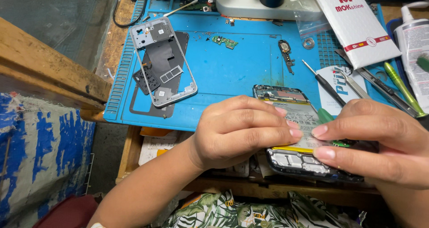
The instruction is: The person assembles a mobile phone by placing internal components and a battery into the chassis, then connects cables and checks the fit of the screen assembly.
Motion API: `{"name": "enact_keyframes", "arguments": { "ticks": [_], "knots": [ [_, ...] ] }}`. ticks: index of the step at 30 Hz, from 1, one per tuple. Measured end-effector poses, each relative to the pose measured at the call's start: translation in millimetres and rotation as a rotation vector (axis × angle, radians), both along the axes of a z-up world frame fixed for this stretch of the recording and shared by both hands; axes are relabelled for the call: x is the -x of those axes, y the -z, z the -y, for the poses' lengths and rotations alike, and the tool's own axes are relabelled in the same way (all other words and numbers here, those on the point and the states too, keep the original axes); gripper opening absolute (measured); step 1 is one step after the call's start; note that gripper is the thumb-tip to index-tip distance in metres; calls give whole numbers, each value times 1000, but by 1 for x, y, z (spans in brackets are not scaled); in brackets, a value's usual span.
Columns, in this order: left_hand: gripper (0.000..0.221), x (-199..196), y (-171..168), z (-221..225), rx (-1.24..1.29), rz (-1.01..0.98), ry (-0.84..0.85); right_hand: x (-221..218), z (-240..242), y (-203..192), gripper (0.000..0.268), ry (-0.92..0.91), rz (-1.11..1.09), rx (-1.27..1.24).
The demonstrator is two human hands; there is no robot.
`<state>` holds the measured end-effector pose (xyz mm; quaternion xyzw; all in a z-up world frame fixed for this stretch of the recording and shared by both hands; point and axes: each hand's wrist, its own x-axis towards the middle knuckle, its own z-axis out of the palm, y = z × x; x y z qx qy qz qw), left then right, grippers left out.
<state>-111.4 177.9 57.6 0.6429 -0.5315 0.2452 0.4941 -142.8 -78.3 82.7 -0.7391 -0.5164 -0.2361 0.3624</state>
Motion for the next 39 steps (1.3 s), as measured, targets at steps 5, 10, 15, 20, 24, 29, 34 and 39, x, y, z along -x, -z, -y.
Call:
{"name": "enact_keyframes", "arguments": {
  "ticks": [5,10,15,20,24,29,34,39],
  "knots": [
    [20,2,2,1,17,-28,2,6,0,1,25,55,-19,4],
    [20,4,2,2,40,-26,-6,12,-7,-2,24,123,-43,-18],
    [20,7,3,3,52,-54,-7,22,-10,-2,22,218,-98,-24],
    [20,7,2,1,44,-56,-7,20,-5,1,22,175,-116,-31],
    [19,7,2,2,57,-55,-3,23,-4,4,22,189,-127,-29],
    [19,8,3,0,48,-66,4,24,-6,3,24,180,-139,-27],
    [19,7,4,2,61,-75,9,26,-5,0,24,188,-128,7],
    [19,8,8,2,83,-93,12,25,-4,3,25,179,-116,10]
  ]
}}
